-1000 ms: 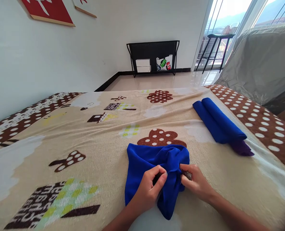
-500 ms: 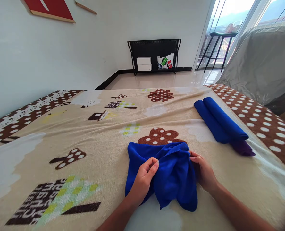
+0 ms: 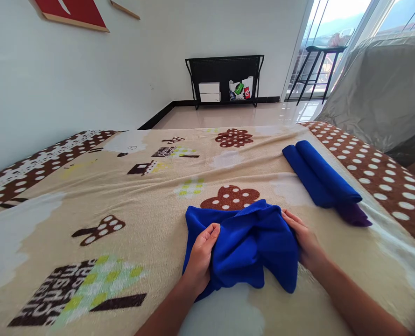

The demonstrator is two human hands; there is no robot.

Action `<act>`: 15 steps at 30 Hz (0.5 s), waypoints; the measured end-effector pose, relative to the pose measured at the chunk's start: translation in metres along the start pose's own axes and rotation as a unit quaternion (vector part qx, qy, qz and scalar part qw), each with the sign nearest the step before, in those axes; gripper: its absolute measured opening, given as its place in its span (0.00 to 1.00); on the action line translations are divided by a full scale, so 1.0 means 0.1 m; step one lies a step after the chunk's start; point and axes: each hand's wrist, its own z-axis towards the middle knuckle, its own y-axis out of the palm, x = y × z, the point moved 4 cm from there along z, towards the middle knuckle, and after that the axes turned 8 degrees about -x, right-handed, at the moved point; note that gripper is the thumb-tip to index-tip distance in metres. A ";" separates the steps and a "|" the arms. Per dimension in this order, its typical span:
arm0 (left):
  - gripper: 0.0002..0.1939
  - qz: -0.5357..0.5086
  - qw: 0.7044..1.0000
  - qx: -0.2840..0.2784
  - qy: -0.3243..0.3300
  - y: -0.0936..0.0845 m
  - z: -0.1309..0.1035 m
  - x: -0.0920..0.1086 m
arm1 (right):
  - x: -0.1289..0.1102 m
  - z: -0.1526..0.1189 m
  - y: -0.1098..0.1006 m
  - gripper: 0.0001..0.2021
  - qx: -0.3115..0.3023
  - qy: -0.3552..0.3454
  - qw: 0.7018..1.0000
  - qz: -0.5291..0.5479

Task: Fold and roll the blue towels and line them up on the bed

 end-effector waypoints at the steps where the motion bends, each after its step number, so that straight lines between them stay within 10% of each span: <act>1: 0.18 -0.005 1.000 0.011 -0.005 -0.02 0.00 0.01 | -0.04 0.02 -0.04 0.15 0.006 0.001 1.000 0.000; 9: 0.16 -0.078 0.988 0.111 -0.074 -0.09 -0.06 0.12 | -0.23 0.10 -0.23 0.16 -0.003 0.034 0.999 -0.018; 15: 0.28 -0.068 0.995 -0.056 -0.052 -0.13 -0.16 0.33 | -0.35 0.04 -0.26 0.23 -0.031 0.044 0.998 -0.039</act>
